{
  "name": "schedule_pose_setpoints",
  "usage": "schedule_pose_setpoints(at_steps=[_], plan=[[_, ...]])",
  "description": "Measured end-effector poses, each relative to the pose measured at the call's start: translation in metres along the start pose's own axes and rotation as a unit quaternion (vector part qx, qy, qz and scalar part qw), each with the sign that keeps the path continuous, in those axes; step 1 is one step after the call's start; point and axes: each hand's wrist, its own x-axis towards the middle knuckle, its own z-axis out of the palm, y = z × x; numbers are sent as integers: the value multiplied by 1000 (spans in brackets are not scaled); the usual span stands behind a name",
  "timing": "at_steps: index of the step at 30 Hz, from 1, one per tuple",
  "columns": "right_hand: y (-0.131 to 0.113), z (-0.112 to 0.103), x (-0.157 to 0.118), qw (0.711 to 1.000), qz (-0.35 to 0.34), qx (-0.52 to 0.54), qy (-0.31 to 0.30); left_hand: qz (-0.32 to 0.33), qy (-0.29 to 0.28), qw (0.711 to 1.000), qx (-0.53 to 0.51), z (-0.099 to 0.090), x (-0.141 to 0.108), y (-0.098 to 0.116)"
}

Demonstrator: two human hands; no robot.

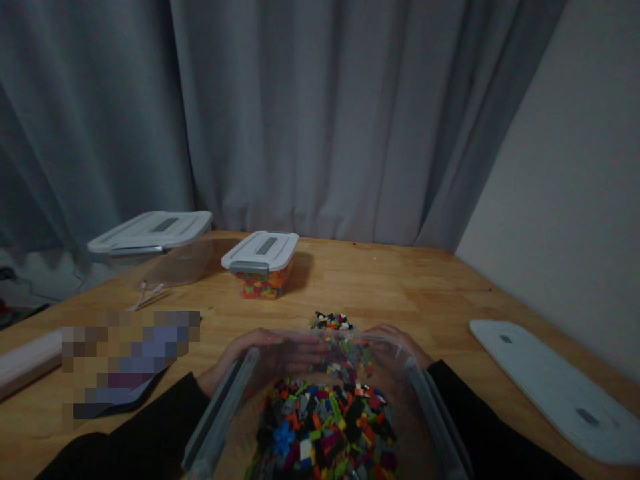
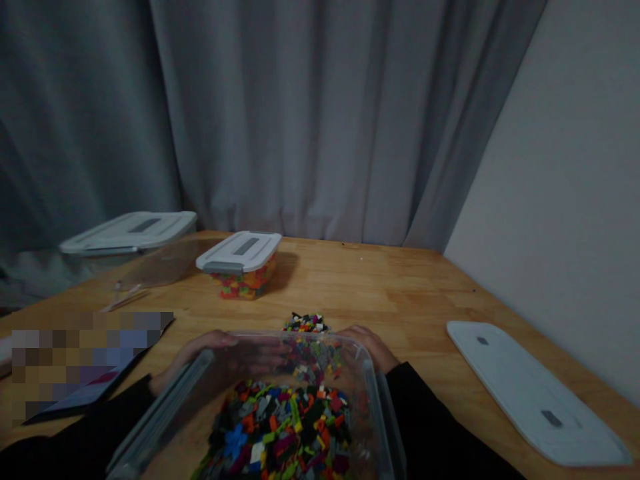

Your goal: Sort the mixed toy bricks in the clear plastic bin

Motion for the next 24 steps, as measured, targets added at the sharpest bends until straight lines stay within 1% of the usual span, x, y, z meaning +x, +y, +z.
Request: schedule_pose_setpoints(at_steps=[3,7,12,15,18,21,24], plan=[[3,3,-1,1000,-5,13,11,9,-8,1000,1,0,0,0],[1,4,-1,999,23,35,9,13,-12,1000,9,3,0,1],[3,7,-2,997,50,47,27,5,-28,999,22,1,0,3],[7,7,-2,998,35,41,18,-2,-26,999,21,0,1,3],[9,7,-2,999,26,32,20,-1,-8,1000,10,2,0,2],[6,7,-2,999,31,26,36,-4,0,1000,6,4,0,3],[1,4,-2,999,34,21,28,-13,-6,1000,16,4,0,3]])
